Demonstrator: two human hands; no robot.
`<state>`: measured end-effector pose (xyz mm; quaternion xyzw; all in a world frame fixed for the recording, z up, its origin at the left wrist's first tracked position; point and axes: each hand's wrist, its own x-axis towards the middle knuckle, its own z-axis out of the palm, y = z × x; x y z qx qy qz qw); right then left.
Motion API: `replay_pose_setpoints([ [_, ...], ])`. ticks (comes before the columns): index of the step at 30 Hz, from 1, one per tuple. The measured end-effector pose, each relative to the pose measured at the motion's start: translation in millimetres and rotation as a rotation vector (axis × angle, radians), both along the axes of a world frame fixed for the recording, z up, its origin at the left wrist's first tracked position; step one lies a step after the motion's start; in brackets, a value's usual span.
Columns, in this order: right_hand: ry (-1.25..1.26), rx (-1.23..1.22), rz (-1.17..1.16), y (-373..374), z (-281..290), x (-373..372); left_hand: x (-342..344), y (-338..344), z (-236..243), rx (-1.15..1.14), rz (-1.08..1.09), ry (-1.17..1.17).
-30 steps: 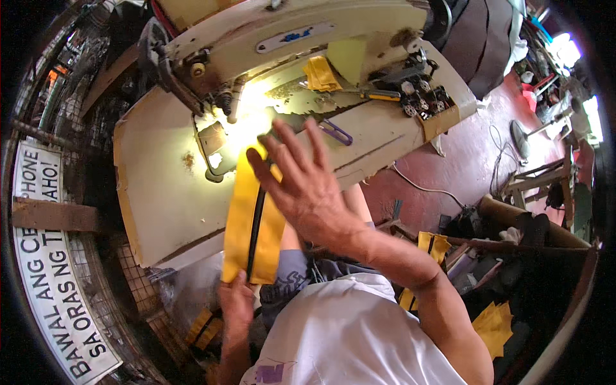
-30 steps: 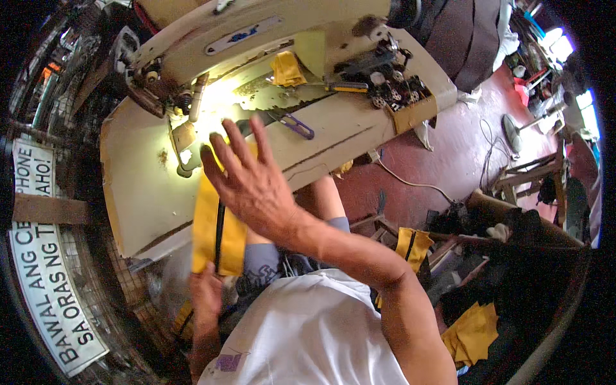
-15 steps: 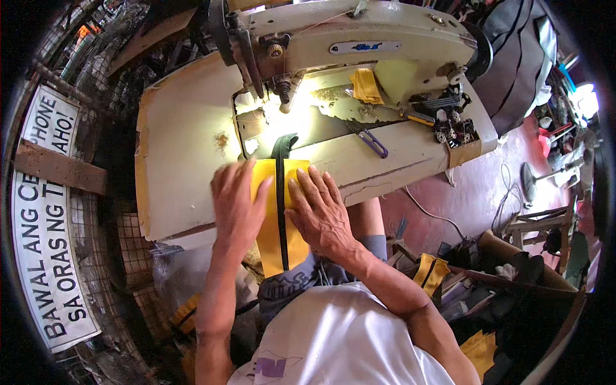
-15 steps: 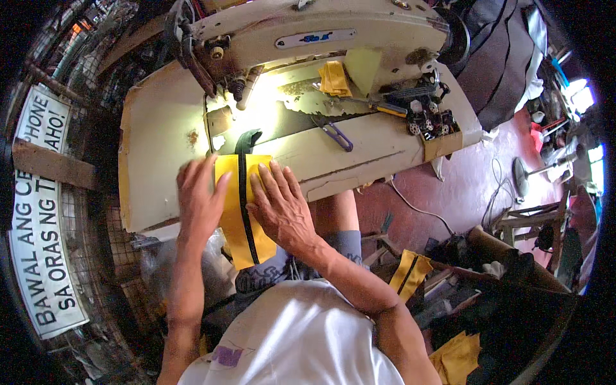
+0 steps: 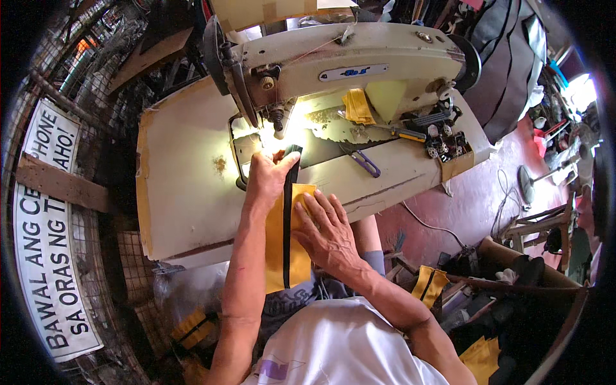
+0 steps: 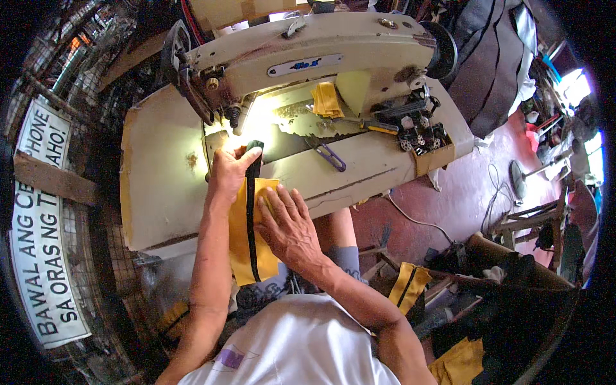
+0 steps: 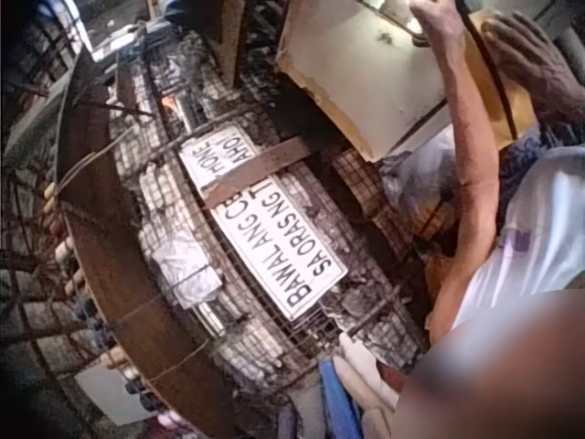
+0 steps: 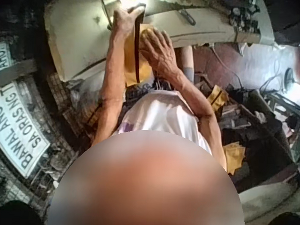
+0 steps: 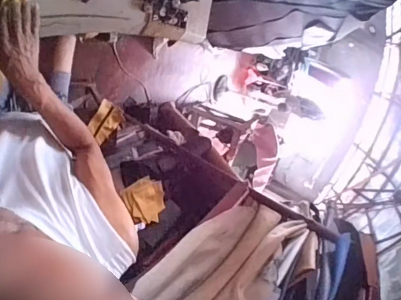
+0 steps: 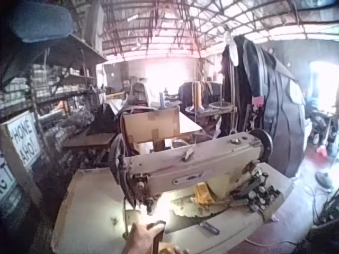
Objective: Attaching a zipper to a yellow fabric pouch using an industrial sewing machine.
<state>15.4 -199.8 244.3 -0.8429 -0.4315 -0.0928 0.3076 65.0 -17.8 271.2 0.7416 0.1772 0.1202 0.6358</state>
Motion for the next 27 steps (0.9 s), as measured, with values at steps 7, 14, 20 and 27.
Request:
replay_pose_setpoints([
  [7, 0.223, 0.362, -0.131, 29.3, 23.2, 80.5, -0.1, 2.4, -12.0, -0.053, 0.031, -0.054],
  [14, 0.616, 0.324, -0.154, 52.1, 43.4, 113.9, 3.2, 1.6, -18.7, -0.016, 0.061, -0.156],
  [20, 0.591, 0.383, -0.161, 54.0, 33.7, 114.7, 2.6, 2.0, -24.7, 0.014, 0.077, -0.202],
  [27, 0.461, 0.443, -0.151, 48.1, 12.4, 115.0, 1.6, -9.2, -7.6, 0.144, 0.075, -0.067],
])
